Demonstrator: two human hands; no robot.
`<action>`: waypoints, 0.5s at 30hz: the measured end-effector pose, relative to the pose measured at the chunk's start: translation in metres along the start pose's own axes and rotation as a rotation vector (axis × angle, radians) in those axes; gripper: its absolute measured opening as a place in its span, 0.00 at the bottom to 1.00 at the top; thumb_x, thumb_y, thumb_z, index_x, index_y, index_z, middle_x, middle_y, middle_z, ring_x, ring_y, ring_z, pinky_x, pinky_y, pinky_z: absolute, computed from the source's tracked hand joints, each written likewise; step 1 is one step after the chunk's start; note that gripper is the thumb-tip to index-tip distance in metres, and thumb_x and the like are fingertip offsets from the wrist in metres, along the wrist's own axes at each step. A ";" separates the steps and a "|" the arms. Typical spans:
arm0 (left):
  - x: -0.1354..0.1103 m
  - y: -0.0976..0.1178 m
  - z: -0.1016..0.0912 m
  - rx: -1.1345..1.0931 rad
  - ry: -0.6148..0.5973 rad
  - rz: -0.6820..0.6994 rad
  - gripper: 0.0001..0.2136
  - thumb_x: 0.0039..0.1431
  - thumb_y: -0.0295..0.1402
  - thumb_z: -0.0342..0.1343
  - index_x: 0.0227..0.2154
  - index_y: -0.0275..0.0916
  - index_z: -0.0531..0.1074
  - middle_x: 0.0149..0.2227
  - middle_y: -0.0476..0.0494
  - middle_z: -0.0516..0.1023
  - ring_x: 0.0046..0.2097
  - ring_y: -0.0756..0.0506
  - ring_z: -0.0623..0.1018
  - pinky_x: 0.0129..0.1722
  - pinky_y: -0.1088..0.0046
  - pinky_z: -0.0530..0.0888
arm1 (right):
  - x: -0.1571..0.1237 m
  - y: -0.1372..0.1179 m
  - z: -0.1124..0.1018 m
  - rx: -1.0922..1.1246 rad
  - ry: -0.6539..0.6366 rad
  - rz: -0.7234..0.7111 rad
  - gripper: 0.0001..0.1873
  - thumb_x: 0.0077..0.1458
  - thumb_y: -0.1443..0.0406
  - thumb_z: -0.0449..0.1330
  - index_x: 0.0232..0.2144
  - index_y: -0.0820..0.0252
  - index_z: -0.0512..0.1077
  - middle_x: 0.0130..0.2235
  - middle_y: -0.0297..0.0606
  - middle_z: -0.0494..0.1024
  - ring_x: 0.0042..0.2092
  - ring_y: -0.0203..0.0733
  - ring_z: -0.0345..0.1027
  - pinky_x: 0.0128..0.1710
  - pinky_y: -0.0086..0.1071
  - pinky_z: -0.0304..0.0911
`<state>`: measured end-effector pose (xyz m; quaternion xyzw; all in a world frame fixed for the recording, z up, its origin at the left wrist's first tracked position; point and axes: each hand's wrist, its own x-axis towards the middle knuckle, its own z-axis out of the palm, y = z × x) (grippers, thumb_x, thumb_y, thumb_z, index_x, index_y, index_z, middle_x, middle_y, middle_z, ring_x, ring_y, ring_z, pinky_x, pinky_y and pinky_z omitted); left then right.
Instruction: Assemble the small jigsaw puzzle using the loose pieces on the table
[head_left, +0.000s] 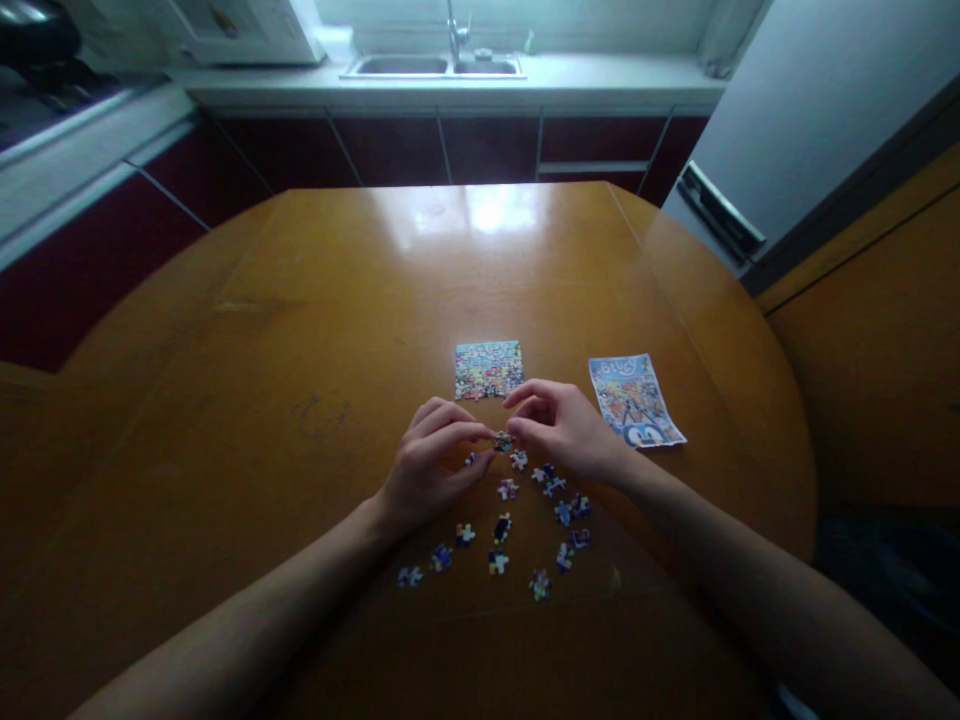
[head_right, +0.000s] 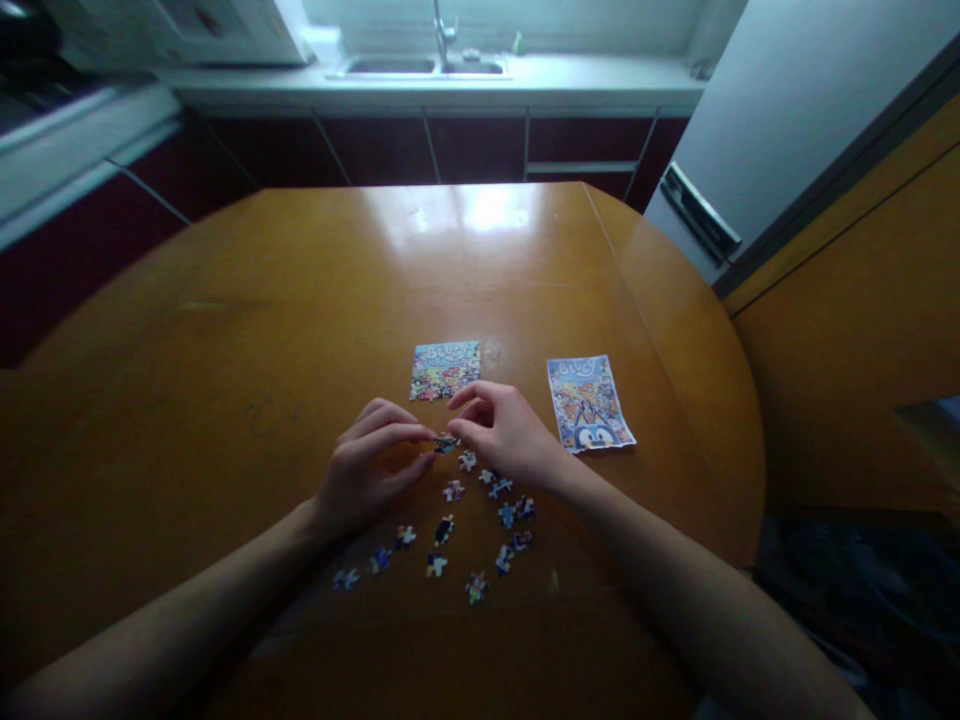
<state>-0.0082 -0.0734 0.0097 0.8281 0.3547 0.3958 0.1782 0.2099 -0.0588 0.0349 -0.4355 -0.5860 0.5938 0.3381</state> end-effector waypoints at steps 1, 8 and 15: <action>0.001 0.000 0.000 0.000 0.012 -0.008 0.07 0.55 0.27 0.65 0.37 0.41 0.76 0.33 0.47 0.75 0.38 0.46 0.72 0.38 0.68 0.71 | 0.001 -0.001 -0.003 -0.079 0.039 -0.058 0.05 0.54 0.66 0.63 0.35 0.60 0.72 0.29 0.34 0.75 0.30 0.36 0.67 0.31 0.33 0.62; 0.004 0.000 0.000 -0.002 0.077 -0.044 0.06 0.55 0.28 0.66 0.36 0.40 0.76 0.33 0.47 0.75 0.37 0.47 0.72 0.37 0.68 0.71 | 0.001 0.000 -0.012 -0.403 -0.078 -0.481 0.03 0.56 0.68 0.64 0.33 0.56 0.72 0.38 0.37 0.76 0.42 0.39 0.68 0.43 0.36 0.65; 0.002 -0.001 -0.001 -0.038 0.063 -0.070 0.08 0.55 0.29 0.66 0.38 0.40 0.76 0.34 0.47 0.75 0.38 0.46 0.73 0.38 0.68 0.71 | 0.004 0.006 -0.010 -0.429 -0.107 -0.591 0.02 0.58 0.68 0.61 0.33 0.57 0.73 0.37 0.38 0.75 0.41 0.39 0.69 0.43 0.36 0.67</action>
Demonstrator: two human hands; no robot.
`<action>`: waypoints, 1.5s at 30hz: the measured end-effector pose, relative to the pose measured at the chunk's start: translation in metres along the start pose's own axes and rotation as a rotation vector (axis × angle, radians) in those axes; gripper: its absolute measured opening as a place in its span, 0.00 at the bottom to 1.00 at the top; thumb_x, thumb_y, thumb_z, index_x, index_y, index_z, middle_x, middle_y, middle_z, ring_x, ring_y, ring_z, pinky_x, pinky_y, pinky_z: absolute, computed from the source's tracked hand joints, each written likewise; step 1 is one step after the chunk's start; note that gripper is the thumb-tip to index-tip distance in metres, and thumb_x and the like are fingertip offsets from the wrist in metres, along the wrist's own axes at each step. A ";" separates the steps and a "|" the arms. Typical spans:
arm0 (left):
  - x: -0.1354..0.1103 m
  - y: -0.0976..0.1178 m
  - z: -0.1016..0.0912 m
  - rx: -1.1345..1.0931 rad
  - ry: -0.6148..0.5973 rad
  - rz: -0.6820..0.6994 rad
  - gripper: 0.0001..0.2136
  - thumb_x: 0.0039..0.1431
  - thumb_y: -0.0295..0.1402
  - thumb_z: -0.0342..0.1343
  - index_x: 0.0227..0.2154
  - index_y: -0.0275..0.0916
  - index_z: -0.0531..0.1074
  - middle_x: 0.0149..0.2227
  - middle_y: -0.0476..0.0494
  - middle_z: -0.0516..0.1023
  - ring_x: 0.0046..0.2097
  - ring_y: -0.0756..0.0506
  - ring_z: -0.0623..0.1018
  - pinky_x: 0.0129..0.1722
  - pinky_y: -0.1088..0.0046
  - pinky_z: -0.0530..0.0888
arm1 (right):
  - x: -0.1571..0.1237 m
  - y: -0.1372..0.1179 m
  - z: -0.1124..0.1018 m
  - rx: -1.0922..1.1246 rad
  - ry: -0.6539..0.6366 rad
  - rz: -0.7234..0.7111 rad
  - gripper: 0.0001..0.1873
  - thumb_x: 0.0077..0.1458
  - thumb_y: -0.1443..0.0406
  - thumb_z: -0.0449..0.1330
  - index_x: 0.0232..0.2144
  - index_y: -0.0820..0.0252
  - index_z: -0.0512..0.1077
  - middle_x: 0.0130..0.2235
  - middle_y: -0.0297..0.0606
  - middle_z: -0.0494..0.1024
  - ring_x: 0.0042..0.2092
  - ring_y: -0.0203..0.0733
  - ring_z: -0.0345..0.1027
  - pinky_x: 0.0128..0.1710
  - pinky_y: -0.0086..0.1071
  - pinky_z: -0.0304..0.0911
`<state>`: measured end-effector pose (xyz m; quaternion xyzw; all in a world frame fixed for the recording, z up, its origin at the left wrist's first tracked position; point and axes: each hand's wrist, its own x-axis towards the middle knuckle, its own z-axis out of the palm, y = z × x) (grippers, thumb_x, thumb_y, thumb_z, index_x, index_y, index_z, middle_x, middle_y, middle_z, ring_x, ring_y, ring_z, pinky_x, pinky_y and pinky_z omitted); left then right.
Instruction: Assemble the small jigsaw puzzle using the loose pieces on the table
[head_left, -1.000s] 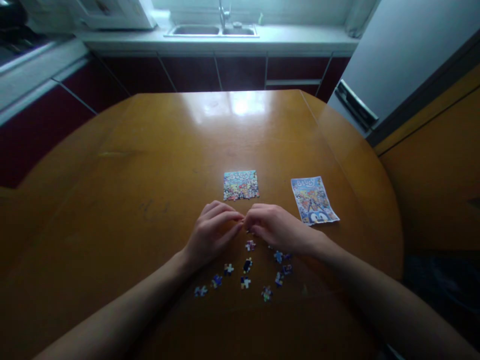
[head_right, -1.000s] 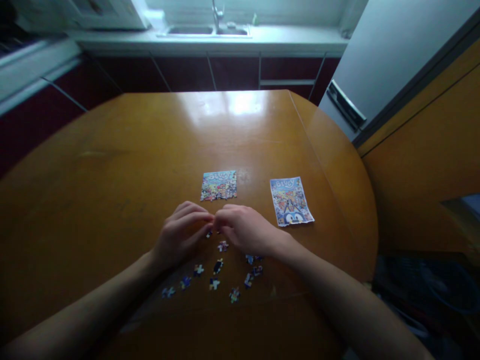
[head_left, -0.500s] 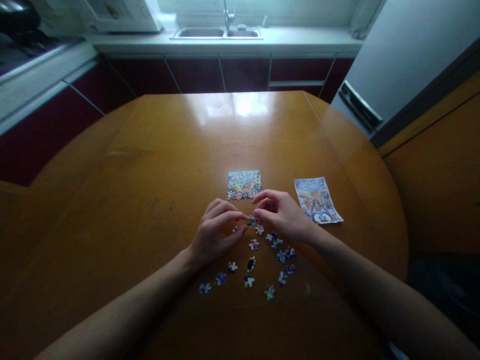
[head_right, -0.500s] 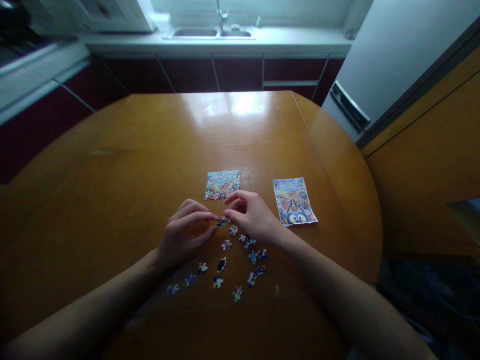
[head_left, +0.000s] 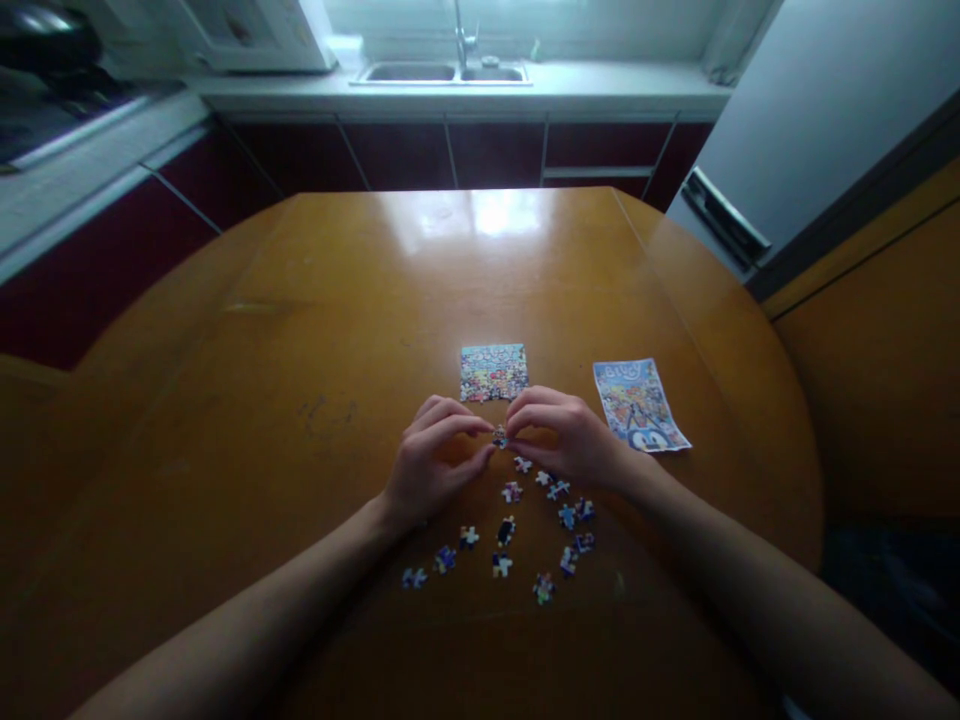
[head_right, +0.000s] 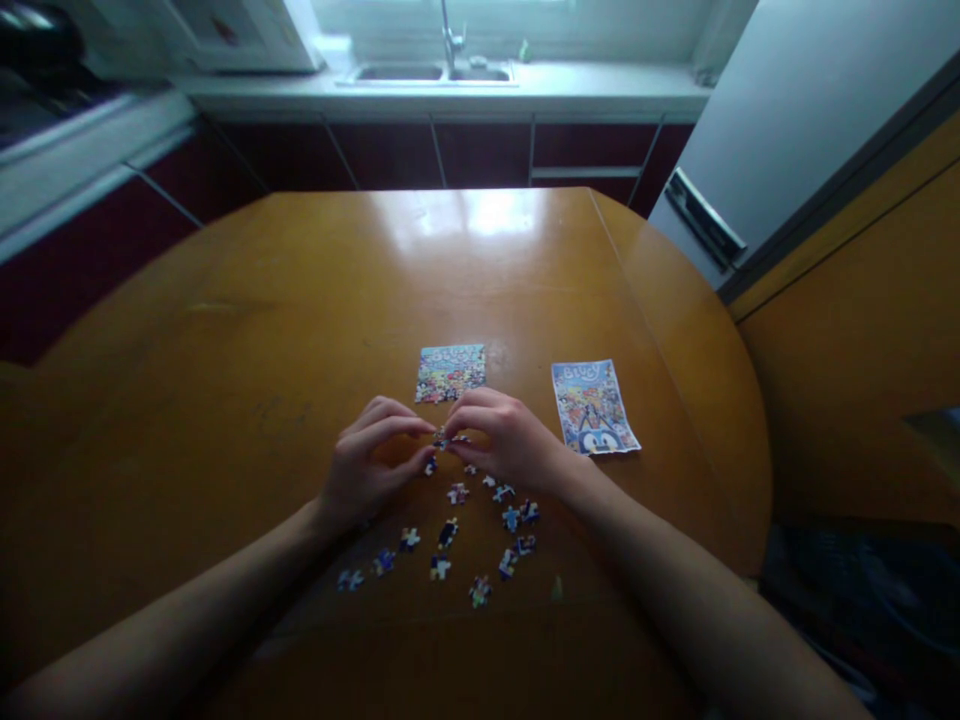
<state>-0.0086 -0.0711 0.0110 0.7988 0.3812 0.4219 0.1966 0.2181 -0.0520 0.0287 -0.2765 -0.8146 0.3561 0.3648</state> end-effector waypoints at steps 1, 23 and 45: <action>0.000 0.000 0.000 -0.006 0.009 -0.016 0.10 0.56 0.30 0.66 0.40 0.40 0.75 0.34 0.47 0.75 0.38 0.46 0.73 0.38 0.67 0.71 | 0.000 0.002 -0.002 -0.019 0.024 0.019 0.03 0.58 0.69 0.62 0.33 0.57 0.74 0.37 0.38 0.75 0.41 0.39 0.70 0.43 0.36 0.67; -0.001 -0.001 0.001 -0.056 0.037 -0.161 0.07 0.65 0.28 0.52 0.37 0.38 0.75 0.34 0.45 0.74 0.38 0.46 0.73 0.40 0.66 0.71 | -0.002 0.040 -0.001 -0.262 0.112 0.283 0.05 0.57 0.68 0.62 0.30 0.54 0.77 0.38 0.40 0.75 0.43 0.45 0.67 0.46 0.42 0.64; -0.002 -0.001 0.002 -0.062 0.041 -0.163 0.07 0.65 0.28 0.52 0.36 0.38 0.75 0.32 0.46 0.74 0.38 0.46 0.73 0.39 0.66 0.71 | -0.003 0.041 -0.005 -0.299 0.072 0.282 0.14 0.58 0.72 0.56 0.34 0.52 0.80 0.39 0.41 0.73 0.42 0.45 0.67 0.44 0.41 0.66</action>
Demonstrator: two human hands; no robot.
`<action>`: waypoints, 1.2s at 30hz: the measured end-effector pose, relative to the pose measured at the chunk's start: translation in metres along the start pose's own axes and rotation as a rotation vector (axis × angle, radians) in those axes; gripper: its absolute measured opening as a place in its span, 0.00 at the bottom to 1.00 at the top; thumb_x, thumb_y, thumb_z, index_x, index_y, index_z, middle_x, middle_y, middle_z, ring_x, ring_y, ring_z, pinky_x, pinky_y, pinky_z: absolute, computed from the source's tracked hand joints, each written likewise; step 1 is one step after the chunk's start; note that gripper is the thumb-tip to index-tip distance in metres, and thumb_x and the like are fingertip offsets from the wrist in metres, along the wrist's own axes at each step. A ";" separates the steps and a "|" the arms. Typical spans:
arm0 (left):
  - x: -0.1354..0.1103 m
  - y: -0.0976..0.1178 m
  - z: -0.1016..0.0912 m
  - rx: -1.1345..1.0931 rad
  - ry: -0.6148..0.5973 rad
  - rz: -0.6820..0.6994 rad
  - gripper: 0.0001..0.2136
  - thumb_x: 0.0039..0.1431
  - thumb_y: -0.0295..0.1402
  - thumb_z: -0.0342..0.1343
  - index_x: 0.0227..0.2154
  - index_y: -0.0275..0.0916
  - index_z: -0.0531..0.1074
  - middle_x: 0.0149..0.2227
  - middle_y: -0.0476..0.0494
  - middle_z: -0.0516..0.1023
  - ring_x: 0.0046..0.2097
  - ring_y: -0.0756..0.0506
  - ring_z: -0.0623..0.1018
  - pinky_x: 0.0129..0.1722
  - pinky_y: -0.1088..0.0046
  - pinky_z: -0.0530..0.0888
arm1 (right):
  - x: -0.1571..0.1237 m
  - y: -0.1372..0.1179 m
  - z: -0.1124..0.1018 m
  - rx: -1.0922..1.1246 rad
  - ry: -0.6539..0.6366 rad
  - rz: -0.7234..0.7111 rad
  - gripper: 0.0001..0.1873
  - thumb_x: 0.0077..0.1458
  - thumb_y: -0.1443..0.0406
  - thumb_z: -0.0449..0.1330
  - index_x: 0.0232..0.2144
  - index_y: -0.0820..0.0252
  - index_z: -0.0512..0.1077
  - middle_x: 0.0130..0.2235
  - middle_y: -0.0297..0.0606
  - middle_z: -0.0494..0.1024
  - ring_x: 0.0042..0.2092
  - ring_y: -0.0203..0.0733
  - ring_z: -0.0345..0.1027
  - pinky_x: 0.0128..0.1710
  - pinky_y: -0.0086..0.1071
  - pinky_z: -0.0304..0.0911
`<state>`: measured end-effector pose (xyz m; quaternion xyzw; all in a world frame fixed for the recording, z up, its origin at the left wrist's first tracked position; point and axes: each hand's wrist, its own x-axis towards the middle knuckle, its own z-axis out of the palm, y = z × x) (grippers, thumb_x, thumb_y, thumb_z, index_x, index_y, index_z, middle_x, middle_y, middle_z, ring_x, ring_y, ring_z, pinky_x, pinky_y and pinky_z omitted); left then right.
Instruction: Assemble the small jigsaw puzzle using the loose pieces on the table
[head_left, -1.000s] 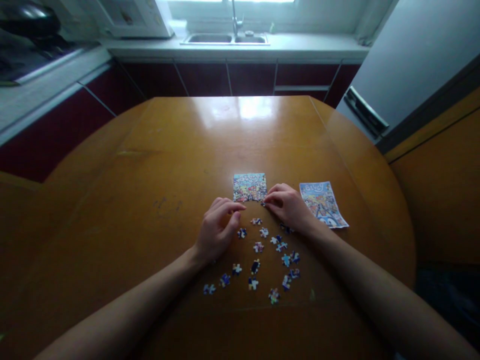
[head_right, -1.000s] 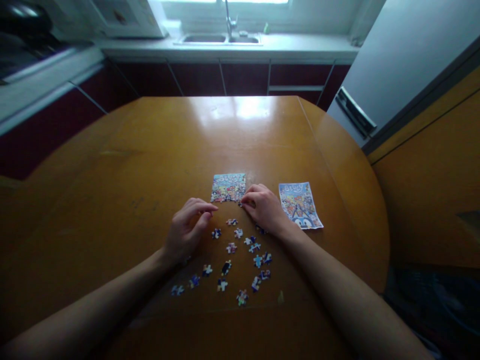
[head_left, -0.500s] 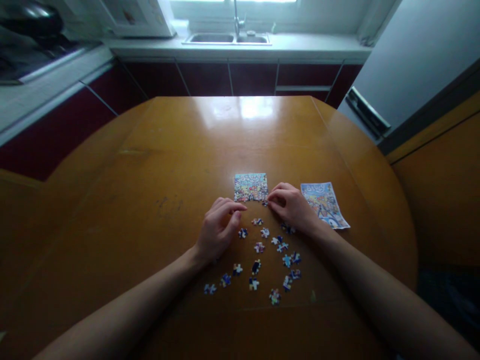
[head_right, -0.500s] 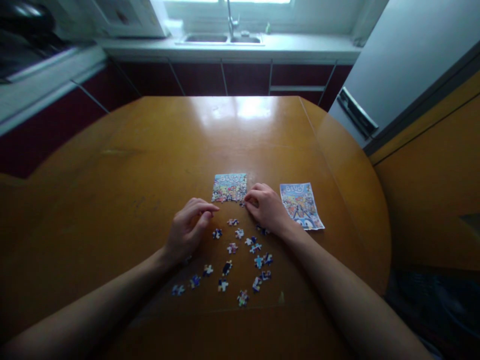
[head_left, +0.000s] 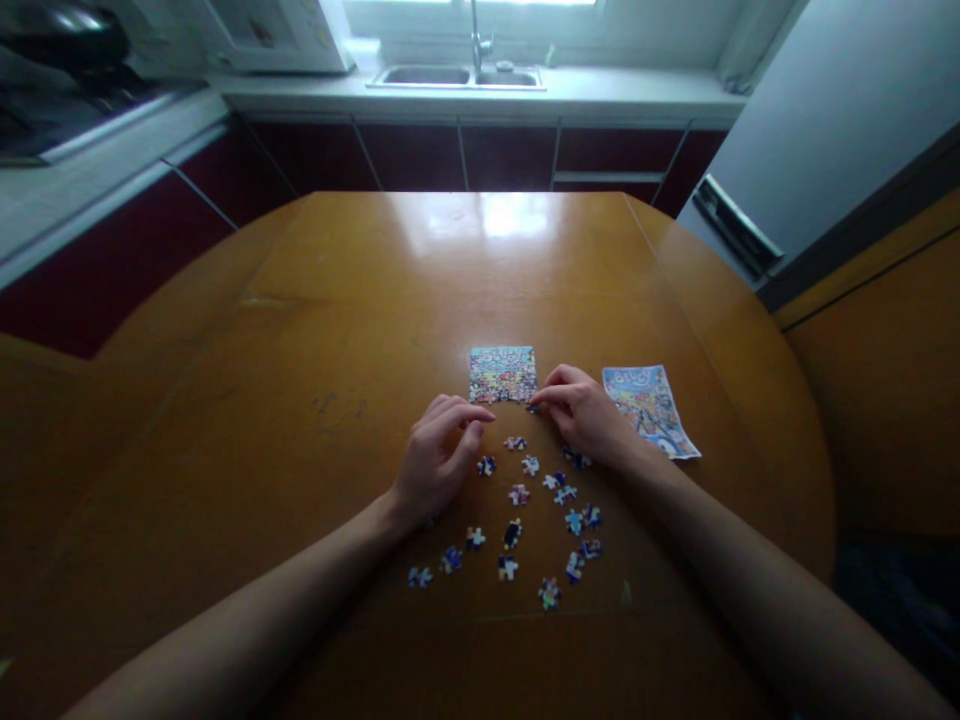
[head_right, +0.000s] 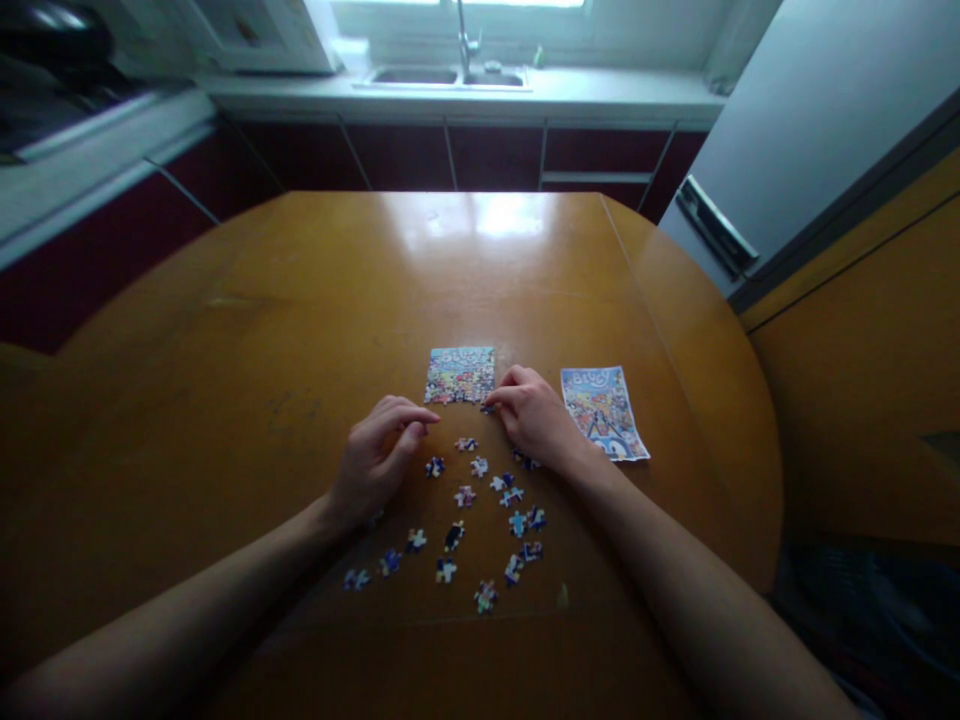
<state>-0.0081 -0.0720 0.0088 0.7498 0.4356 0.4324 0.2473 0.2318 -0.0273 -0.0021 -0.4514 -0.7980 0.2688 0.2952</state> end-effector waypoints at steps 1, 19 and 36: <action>0.000 0.000 0.000 -0.001 -0.001 -0.001 0.07 0.65 0.28 0.52 0.36 0.38 0.75 0.32 0.46 0.74 0.37 0.46 0.73 0.39 0.67 0.71 | 0.000 -0.001 0.000 -0.003 -0.003 0.000 0.14 0.58 0.72 0.56 0.34 0.52 0.80 0.39 0.41 0.73 0.42 0.46 0.67 0.44 0.41 0.66; 0.001 -0.001 -0.001 -0.012 -0.008 -0.030 0.08 0.66 0.29 0.51 0.36 0.38 0.76 0.32 0.46 0.74 0.37 0.46 0.72 0.38 0.67 0.70 | 0.001 -0.002 0.001 0.147 0.105 0.059 0.17 0.56 0.76 0.50 0.32 0.57 0.77 0.37 0.39 0.72 0.40 0.42 0.68 0.42 0.38 0.64; 0.002 0.000 -0.001 -0.024 -0.012 -0.043 0.09 0.67 0.29 0.50 0.36 0.38 0.76 0.32 0.46 0.73 0.37 0.47 0.72 0.39 0.68 0.69 | 0.002 -0.006 0.000 0.114 0.276 0.133 0.15 0.53 0.76 0.50 0.27 0.58 0.73 0.33 0.37 0.73 0.37 0.41 0.68 0.40 0.36 0.62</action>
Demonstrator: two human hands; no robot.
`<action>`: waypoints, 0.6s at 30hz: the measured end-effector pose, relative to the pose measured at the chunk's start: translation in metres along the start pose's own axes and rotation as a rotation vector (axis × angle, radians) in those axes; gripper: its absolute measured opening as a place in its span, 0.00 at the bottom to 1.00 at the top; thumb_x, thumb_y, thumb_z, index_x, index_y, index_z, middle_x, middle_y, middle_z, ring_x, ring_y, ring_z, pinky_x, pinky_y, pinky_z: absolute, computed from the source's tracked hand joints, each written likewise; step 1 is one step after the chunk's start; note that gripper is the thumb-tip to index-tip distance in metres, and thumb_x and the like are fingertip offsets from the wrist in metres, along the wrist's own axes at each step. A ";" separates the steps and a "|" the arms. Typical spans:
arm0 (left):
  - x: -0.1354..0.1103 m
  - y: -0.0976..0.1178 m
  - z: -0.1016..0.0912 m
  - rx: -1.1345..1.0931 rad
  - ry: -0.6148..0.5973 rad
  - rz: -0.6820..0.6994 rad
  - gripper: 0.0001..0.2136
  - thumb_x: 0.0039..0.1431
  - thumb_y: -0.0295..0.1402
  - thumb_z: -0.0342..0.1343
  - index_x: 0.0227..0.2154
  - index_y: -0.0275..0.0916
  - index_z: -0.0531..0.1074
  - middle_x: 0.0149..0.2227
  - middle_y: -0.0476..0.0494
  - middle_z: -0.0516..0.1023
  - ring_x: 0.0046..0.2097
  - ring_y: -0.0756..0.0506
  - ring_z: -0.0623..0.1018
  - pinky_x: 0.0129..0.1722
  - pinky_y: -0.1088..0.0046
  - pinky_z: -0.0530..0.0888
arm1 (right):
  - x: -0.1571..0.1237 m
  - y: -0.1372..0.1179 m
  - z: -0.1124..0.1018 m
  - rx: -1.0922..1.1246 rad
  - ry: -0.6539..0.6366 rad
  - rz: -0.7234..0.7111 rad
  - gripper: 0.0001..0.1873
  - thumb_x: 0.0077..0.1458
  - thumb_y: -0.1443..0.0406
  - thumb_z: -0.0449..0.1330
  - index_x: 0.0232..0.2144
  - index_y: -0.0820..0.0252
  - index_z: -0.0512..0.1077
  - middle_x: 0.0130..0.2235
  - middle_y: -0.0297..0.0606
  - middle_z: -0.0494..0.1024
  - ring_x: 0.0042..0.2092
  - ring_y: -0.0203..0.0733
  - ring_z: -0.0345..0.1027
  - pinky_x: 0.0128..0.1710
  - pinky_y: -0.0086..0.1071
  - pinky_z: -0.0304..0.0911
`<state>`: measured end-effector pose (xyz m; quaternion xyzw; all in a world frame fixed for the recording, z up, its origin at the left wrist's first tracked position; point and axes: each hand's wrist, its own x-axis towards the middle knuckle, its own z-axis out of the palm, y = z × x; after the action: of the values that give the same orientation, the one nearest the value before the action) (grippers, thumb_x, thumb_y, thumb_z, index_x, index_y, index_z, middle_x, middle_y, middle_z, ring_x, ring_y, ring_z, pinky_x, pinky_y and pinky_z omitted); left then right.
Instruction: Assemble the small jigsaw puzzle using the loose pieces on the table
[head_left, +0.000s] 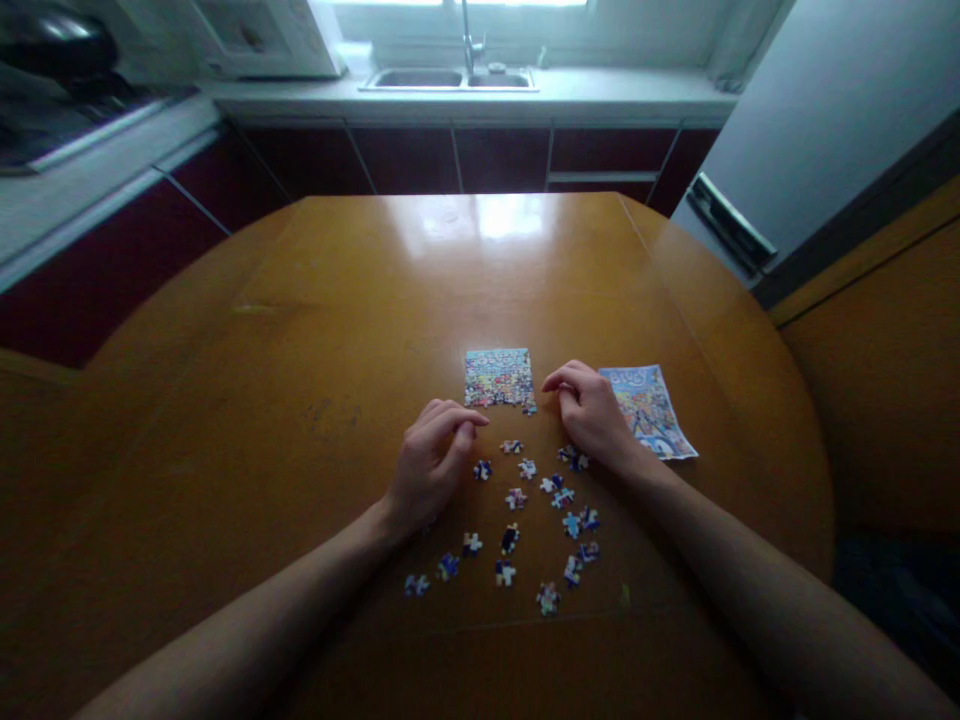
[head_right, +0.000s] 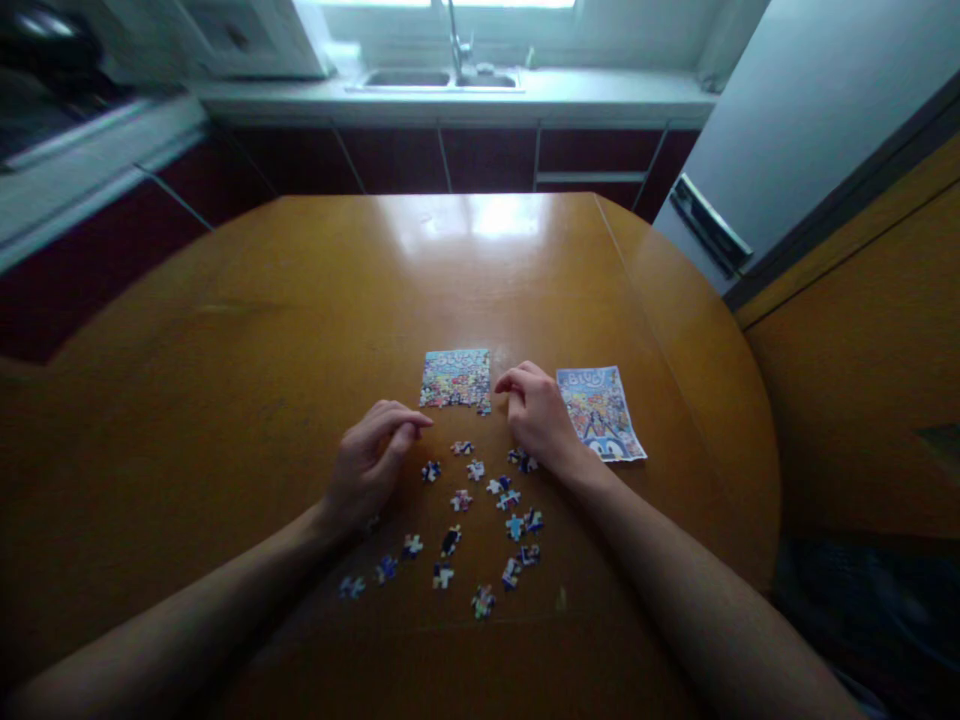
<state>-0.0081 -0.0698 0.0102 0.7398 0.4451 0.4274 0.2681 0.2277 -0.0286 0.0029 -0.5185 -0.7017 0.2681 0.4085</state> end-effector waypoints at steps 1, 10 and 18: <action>0.000 0.000 0.000 0.003 -0.002 -0.007 0.09 0.67 0.28 0.50 0.36 0.37 0.76 0.32 0.46 0.73 0.37 0.47 0.72 0.39 0.68 0.69 | -0.001 -0.001 0.000 -0.011 -0.014 -0.001 0.14 0.53 0.76 0.50 0.27 0.59 0.74 0.33 0.38 0.74 0.37 0.41 0.68 0.40 0.36 0.62; -0.001 -0.002 -0.002 0.019 -0.020 -0.046 0.09 0.67 0.29 0.50 0.36 0.38 0.76 0.33 0.46 0.74 0.38 0.47 0.72 0.40 0.69 0.69 | -0.010 -0.012 0.004 -0.100 -0.128 0.044 0.12 0.60 0.72 0.53 0.34 0.59 0.77 0.39 0.41 0.76 0.40 0.41 0.70 0.44 0.36 0.65; -0.001 -0.004 -0.002 0.040 -0.032 -0.056 0.10 0.67 0.30 0.49 0.37 0.38 0.76 0.33 0.47 0.73 0.37 0.47 0.73 0.38 0.70 0.69 | -0.011 -0.014 0.006 -0.212 -0.200 -0.002 0.13 0.62 0.71 0.53 0.36 0.59 0.79 0.38 0.41 0.76 0.40 0.41 0.70 0.44 0.34 0.65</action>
<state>-0.0121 -0.0689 0.0081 0.7390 0.4695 0.3991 0.2722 0.2175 -0.0436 0.0077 -0.5288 -0.7638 0.2424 0.2796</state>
